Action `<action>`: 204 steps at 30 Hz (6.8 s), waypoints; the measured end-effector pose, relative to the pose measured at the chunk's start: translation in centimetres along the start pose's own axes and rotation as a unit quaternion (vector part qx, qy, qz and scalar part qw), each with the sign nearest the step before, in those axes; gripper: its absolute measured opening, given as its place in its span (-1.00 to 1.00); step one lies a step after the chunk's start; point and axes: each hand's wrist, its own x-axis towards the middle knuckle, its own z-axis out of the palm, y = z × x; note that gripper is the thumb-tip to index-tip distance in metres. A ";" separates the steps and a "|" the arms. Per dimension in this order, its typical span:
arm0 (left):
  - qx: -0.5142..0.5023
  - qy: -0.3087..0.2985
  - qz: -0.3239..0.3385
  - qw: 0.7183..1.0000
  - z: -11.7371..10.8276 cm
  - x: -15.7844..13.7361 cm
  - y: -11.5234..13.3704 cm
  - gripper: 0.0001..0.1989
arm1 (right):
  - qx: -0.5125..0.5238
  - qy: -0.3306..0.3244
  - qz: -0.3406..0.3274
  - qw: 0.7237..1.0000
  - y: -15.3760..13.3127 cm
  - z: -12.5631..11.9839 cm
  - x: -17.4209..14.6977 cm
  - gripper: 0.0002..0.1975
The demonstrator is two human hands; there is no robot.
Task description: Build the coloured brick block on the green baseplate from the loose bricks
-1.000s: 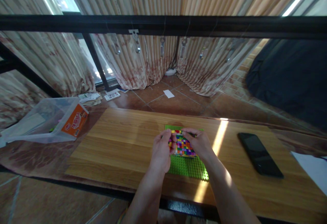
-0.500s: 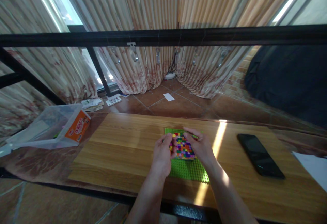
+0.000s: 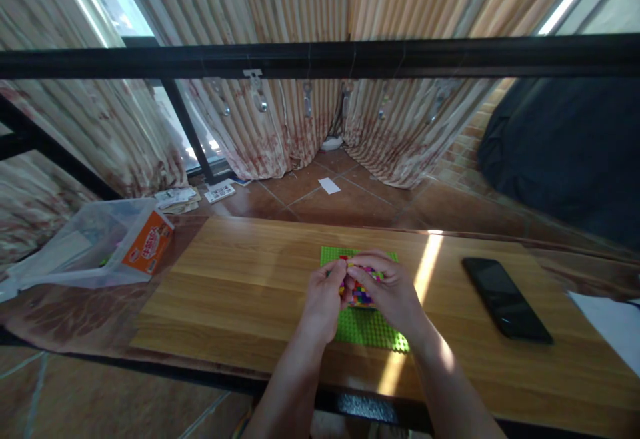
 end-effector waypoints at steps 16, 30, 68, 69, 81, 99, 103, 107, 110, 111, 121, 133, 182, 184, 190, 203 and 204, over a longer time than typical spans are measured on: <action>-0.223 -0.015 -0.138 0.965 -1.6 0.7 1.4 -0.80 | 0.204 0.167 0.151 0.953 1.2 -1.1 0.4 -0.82; -0.215 0.000 -0.130 0.968 -1.5 0.5 1.6 -0.78 | -0.158 0.098 0.055 0.981 2.5 -1.8 0.7 -0.69; -0.198 0.002 -0.106 0.975 -1.5 0.5 1.3 -0.85 | -0.235 0.002 -0.035 0.971 3.3 -1.3 1.6 -0.76; -0.197 0.003 -0.106 0.975 -1.5 0.5 1.3 -0.85 | -0.224 0.003 -0.029 0.974 3.4 -1.3 1.6 -0.76; -0.191 -0.003 -0.096 0.977 -1.3 0.6 0.9 -0.83 | -0.192 -0.016 -0.028 0.981 3.9 -1.2 1.7 -0.70; -0.137 -0.047 -0.089 0.985 -0.8 0.3 0.2 -0.74 | -0.153 -0.037 -0.083 0.984 -0.5 0.1 0.6 -0.80; -0.143 -0.077 -0.123 0.979 -0.9 0.2 0.4 -0.74 | -0.104 -0.046 -0.040 0.993 -0.7 0.0 0.4 -0.79; -0.176 -0.076 -0.154 0.969 -1.0 0.0 0.8 -0.76 | -0.045 0.057 0.028 0.997 -0.4 -0.7 0.5 -0.79; -0.195 -0.053 -0.158 0.966 -1.1 0.1 1.1 -0.76 | -0.004 0.144 0.032 0.989 0.5 -1.5 0.7 -0.84; -0.201 -0.048 -0.159 0.965 -1.1 0.2 1.2 -0.76 | 0.011 0.156 0.033 0.987 0.9 -1.8 0.8 -0.86; -0.230 -0.028 -0.156 0.960 -1.1 0.5 1.6 -0.65 | -0.065 0.120 0.101 0.985 3.1 -2.2 0.6 -0.83; -0.227 -0.020 -0.145 0.963 -1.3 0.5 1.6 -0.66 | -0.097 0.102 0.084 0.987 4.2 -1.5 0.9 -0.81; -0.157 -0.035 -0.119 0.980 -0.8 0.3 0.9 -0.66 | -0.118 0.062 -0.030 0.991 1.3 -1.3 0.6 -0.76; -0.144 -0.034 -0.110 0.983 -0.6 0.3 0.7 -0.62 | -0.130 0.006 -0.063 0.989 0.2 -1.1 0.4 -0.78; -0.068 -0.010 -0.078 0.995 -0.4 0.1 0.1 -0.55 | -0.150 -0.080 -0.083 0.982 -0.5 -0.8 -0.1 -0.78; -0.071 -0.070 -0.097 0.990 -0.5 -0.1 0.6 -0.75 | -0.028 -0.015 0.029 0.999 -0.3 -1.2 0.2 -0.88; -0.075 -0.077 -0.098 0.989 -0.5 -0.1 0.6 -0.77 | -0.016 -0.009 0.036 0.999 -0.3 -1.3 0.2 -0.88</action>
